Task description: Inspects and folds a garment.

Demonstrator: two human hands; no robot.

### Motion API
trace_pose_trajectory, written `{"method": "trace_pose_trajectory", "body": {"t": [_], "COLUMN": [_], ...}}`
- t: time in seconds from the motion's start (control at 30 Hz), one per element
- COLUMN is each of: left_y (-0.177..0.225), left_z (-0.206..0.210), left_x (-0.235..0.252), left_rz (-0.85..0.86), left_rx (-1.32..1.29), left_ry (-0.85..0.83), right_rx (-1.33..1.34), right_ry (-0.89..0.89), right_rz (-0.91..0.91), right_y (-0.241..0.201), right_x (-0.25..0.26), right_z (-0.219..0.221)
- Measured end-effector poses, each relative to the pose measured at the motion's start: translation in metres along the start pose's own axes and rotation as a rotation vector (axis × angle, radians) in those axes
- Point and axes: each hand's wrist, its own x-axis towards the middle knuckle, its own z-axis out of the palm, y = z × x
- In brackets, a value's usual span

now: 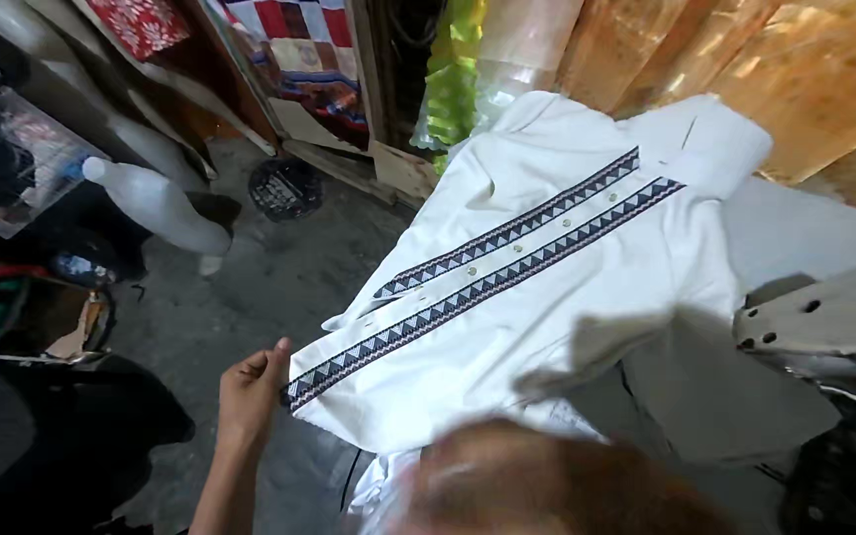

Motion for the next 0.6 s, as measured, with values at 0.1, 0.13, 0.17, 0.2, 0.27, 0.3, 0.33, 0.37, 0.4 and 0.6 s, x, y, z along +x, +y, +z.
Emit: {"method": "trace_pose_trajectory", "body": {"t": [0.1, 0.13, 0.17, 0.2, 0.27, 0.3, 0.33, 0.37, 0.4, 0.6], "left_y": [0.001, 0.001, 0.000, -0.003, -0.010, -0.012, -0.012, -0.013, -0.014, -0.014], "left_z": [-0.002, -0.005, -0.008, -0.010, -0.015, -0.017, -0.019, -0.020, -0.021, -0.018], "left_x": [-0.001, -0.002, -0.001, -0.001, -0.002, -0.002, -0.003, -0.003, -0.003, 0.001], "left_rz": [-0.035, -0.056, -0.075, -0.087, -0.082, -0.082, -0.086, -0.090, -0.094, -0.113], "left_rx": [-0.028, -0.043, -0.049, -0.045, -0.021, -0.017, -0.020, -0.025, -0.036, -0.067], "left_ry": [-0.127, -0.208, -0.277, -0.314, -0.304, -0.283, -0.274, -0.282, -0.296, -0.289], "right_rx": [-0.796, -0.905, -0.960, -0.983, -1.022, -1.051, -1.073, -1.090, -1.113, -1.248], "right_ry": [0.088, 0.077, 0.053, 0.016, -0.052, -0.055, -0.035, -0.009, 0.009, 0.209], "right_rz": [0.297, 0.351, 0.388, 0.424, 0.482, 0.505, 0.530, 0.573, 0.631, 0.777], "right_y": [0.081, 0.104, 0.122, 0.133, 0.148, 0.154, 0.158, 0.159, 0.159, 0.170], "right_x": [-0.002, -0.006, -0.009, -0.012, -0.019, -0.023, -0.026, -0.028, -0.029, -0.046], "right_z": [-0.015, -0.023, -0.033, -0.043, -0.064, -0.077, -0.090, -0.105, -0.122, -0.203]}}
